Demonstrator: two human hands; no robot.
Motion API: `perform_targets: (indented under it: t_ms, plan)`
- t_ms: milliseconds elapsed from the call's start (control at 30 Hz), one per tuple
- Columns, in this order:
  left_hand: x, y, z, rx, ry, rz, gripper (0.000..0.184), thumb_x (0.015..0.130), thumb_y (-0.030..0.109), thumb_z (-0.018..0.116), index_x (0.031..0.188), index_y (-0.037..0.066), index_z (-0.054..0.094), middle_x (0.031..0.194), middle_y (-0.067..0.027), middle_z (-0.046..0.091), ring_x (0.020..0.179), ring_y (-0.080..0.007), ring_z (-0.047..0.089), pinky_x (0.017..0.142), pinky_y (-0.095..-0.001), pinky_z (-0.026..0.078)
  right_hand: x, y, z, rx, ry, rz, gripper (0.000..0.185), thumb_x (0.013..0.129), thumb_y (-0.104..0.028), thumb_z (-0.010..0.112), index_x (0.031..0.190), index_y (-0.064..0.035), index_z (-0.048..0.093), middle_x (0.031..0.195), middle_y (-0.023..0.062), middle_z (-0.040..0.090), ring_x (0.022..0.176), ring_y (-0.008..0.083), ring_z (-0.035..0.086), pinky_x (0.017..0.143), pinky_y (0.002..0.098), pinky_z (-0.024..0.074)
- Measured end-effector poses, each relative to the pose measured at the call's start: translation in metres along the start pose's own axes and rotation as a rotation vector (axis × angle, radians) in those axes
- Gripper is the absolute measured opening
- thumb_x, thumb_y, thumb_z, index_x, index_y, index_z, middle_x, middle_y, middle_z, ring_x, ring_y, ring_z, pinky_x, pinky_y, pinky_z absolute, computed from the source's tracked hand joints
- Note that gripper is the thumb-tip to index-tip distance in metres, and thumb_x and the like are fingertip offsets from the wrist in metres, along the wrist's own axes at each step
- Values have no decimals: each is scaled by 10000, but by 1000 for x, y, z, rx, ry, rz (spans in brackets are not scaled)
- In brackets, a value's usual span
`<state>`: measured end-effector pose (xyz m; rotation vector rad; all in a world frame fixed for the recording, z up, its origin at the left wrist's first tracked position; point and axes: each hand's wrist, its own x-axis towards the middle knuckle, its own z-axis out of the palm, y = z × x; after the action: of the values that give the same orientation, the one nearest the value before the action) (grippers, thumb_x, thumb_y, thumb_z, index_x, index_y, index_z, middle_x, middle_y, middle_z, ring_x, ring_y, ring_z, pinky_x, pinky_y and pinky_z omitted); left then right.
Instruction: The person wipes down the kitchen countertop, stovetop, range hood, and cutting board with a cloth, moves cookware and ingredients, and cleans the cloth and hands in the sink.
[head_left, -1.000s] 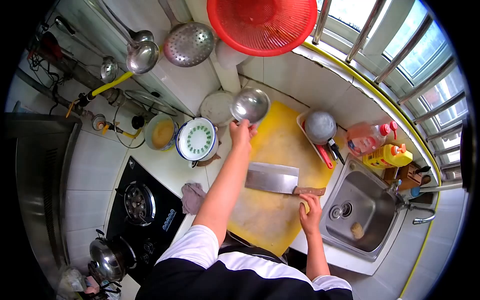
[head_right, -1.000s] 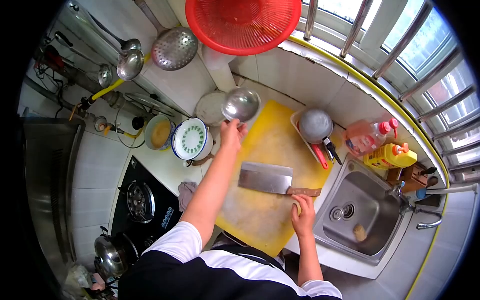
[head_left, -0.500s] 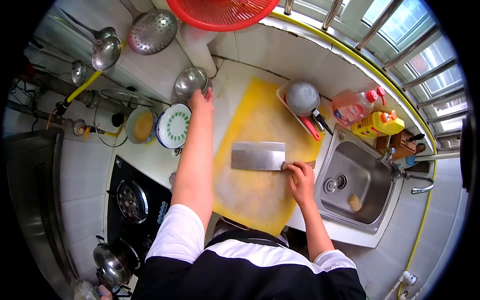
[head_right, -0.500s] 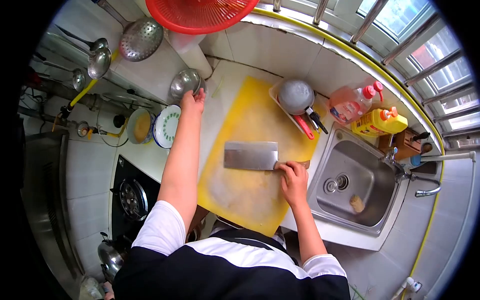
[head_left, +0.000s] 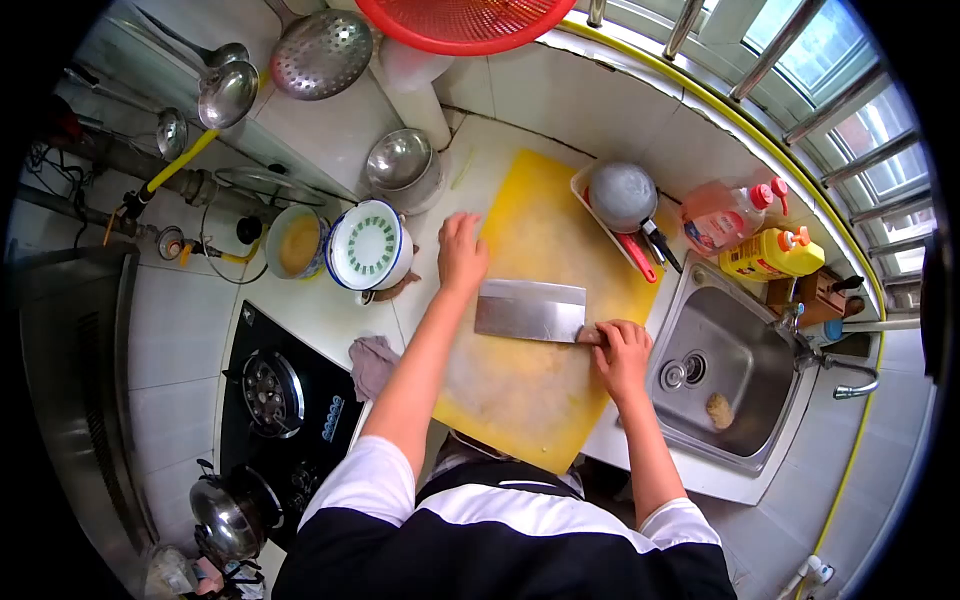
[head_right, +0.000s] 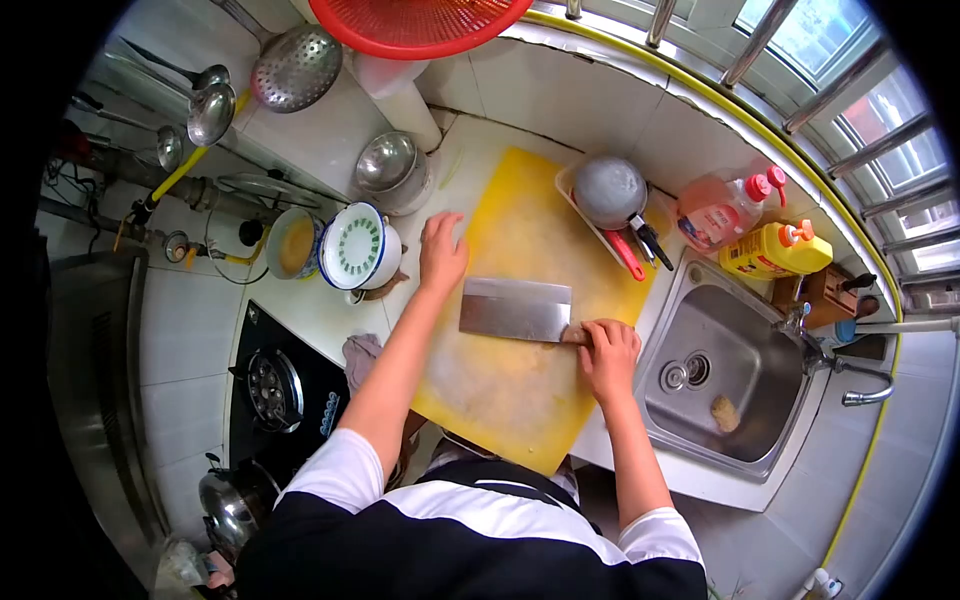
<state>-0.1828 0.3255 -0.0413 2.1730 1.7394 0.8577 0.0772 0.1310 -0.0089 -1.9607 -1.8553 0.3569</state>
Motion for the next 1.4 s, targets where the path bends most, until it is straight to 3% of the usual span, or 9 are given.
perform_targets:
  t_ms: [167, 333, 533, 767, 967, 1200, 1267, 1333, 1400]
  plan:
    - [77, 7, 21, 303, -88, -63, 435, 827, 56, 548, 1248, -8, 457, 1260, -195, 461, 1028, -350, 590, 863, -411, 500, -15, 2, 23, -27, 124, -14, 440, 716, -151, 661, 1150, -135, 589, 1147, 68, 551, 1142, 274, 479, 1005, 444, 311]
    - [105, -17, 51, 504, -196, -145, 282, 852, 54, 529, 1119, -32, 513, 1118, -210, 545, 916, -311, 651, 712, -383, 563, -18, 2, 32, -98, 194, -20, 467, 712, -153, 631, 1176, -147, 577, 1173, 54, 542, 1167, 264, 475, 1026, 438, 293]
    - [101, -15, 39, 488, -369, -145, 242, 848, 80, 530, 1074, -6, 553, 1049, -177, 592, 885, -321, 663, 733, -406, 559, -18, 1, 32, -84, 196, -4, 463, 705, -150, 630, 1166, -150, 583, 1174, 51, 542, 1165, 264, 477, 1026, 439, 295]
    - [95, 8, -61, 404, -8, -14, 219, 845, 126, 468, 1043, 66, 539, 1011, -176, 575, 790, -391, 639, 656, -516, 508, -18, 3, 32, -62, 219, -8, 456, 704, -154, 647, 1156, -148, 588, 1172, 54, 546, 1146, 269, 485, 1013, 453, 313]
    - [120, -33, -120, 527, 1, -82, 245, 862, 189, 536, 1081, 78, 546, 1026, -145, 583, 811, -379, 639, 676, -482, 515, -19, 1, 31, -82, 237, -12, 456, 703, -151, 642, 1156, -150, 590, 1161, 46, 550, 1139, 262, 488, 1007, 435, 318]
    - [13, 10, -176, 59, 205, 170, 140, 823, 107, 646, 962, 95, 648, 834, -57, 615, 681, -223, 616, 622, -344, 486, -18, 1, 33, -92, 254, -28, 462, 701, -156, 642, 1160, -147, 585, 1153, 50, 550, 1130, 259, 489, 1005, 436, 316]
    - [-47, 3, -180, 62, 189, 4, 95, 820, 86, 641, 914, 80, 652, 771, -55, 612, 663, -228, 608, 614, -334, 483, -19, 3, 32, -105, 237, -34, 461, 704, -157, 641, 1161, -145, 582, 1150, 54, 549, 1124, 260, 490, 1003, 436, 317]
    - [-106, -27, -176, 27, 124, -205, 107, 821, 104, 637, 923, 71, 650, 866, -82, 622, 804, -252, 616, 725, -355, 484, -16, 0, 26, -141, 204, -57, 439, 704, -165, 661, 1135, -129, 583, 1106, 69, 555, 1078, 270, 501, 979, 429, 335]
    - [-161, -65, -170, 258, 80, -229, 398, 826, 237, 656, 1184, 86, 569, 1167, -134, 544, 1093, -339, 503, 935, -422, 405, -15, -1, 13, -109, 93, -87, 422, 701, -168, 674, 1112, -124, 586, 1077, 69, 557, 1064, 272, 503, 966, 429, 341]
